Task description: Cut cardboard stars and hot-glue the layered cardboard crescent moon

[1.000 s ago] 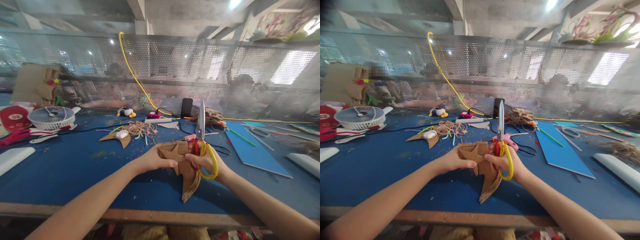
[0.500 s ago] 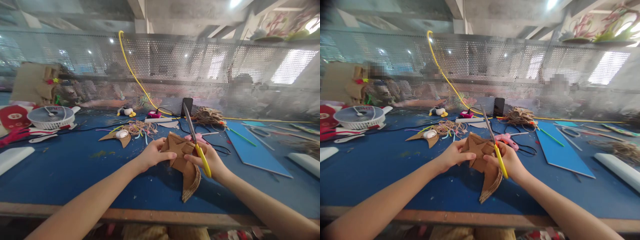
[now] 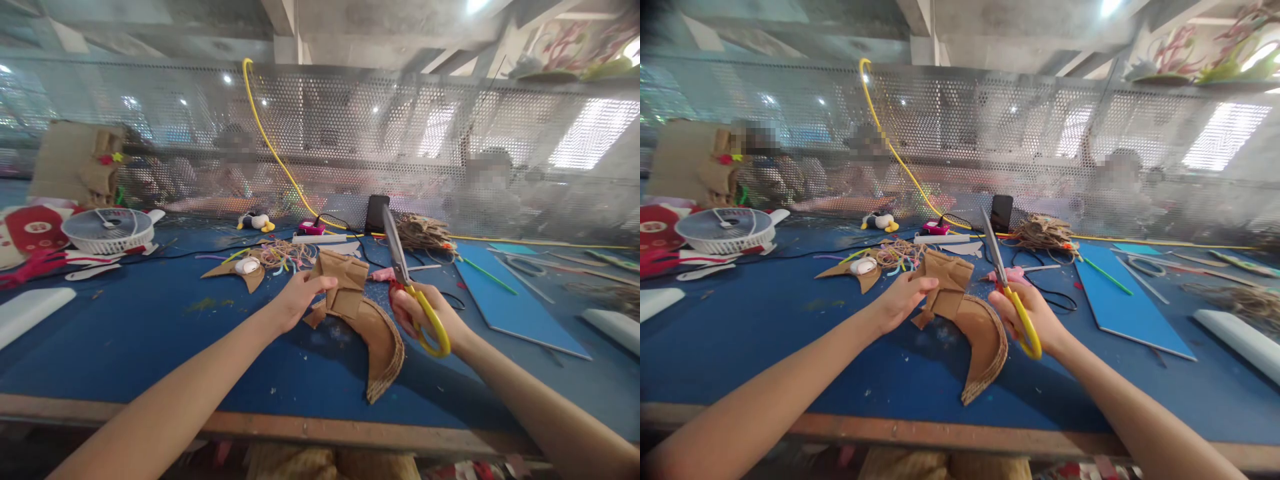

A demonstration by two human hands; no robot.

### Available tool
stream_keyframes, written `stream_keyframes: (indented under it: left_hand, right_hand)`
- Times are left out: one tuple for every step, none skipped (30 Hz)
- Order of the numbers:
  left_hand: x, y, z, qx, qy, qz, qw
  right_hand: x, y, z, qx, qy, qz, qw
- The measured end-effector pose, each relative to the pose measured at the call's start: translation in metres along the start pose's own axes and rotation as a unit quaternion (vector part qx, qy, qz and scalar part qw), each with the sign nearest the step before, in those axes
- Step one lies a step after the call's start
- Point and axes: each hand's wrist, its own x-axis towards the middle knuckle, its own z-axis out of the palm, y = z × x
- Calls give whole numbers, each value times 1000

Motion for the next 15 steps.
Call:
stream_keyframes:
  left_hand:
    - [1, 1, -1, -20, 15, 6, 1000]
    - [2, 2, -1, -41, 26, 10, 999]
    - [3, 3, -1, -62, 34, 12, 997]
    - [3, 5, -1, -81, 37, 14, 996]
    - [3, 8, -1, -96, 41, 17, 994]
    - [4, 10, -1, -109, 45, 19, 993]
    - [4, 13, -2, -121, 50, 20, 991]
    - [5, 15, -3, -132, 57, 20, 990]
    - [6, 17, -5, -142, 65, 18, 988]
    - [7, 18, -6, -152, 73, 16, 986]
    - [9, 19, -8, -161, 80, 14, 984]
    - [10, 19, -10, -167, 84, 15, 982]
    - [11, 19, -11, -170, 88, 16, 981]
    - [12, 19, -12, -171, 89, 19, 981]
    - [12, 19, -12, -170, 89, 22, 981]
  right_hand:
    - [0, 1, -4, 0, -24, 3, 1000]
    - [0, 2, -9, -2, -45, 4, 999]
    - [1, 2, -14, -7, -64, 3, 998]
    - [2, 3, -19, -17, -83, 1, 996]
    - [2, 3, -23, -30, -107, -1, 994]
    - [3, 2, -28, -43, -130, -2, 991]
    - [4, 2, -32, -58, -151, -1, 987]
    - [4, 1, -37, -72, -168, 1, 983]
    - [4, 0, -40, -84, -179, 3, 980]
    - [3, -1, -44, -93, -187, 4, 978]
    - [3, -2, -47, -99, -194, 3, 976]
    - [2, -3, -49, -102, -206, 2, 973]
    - [1, -5, -52, -103, -216, 4, 971]
    - [0, -6, -54, -100, -196, 5, 976]
    - [0, -8, -56, -95, -153, 7, 984]
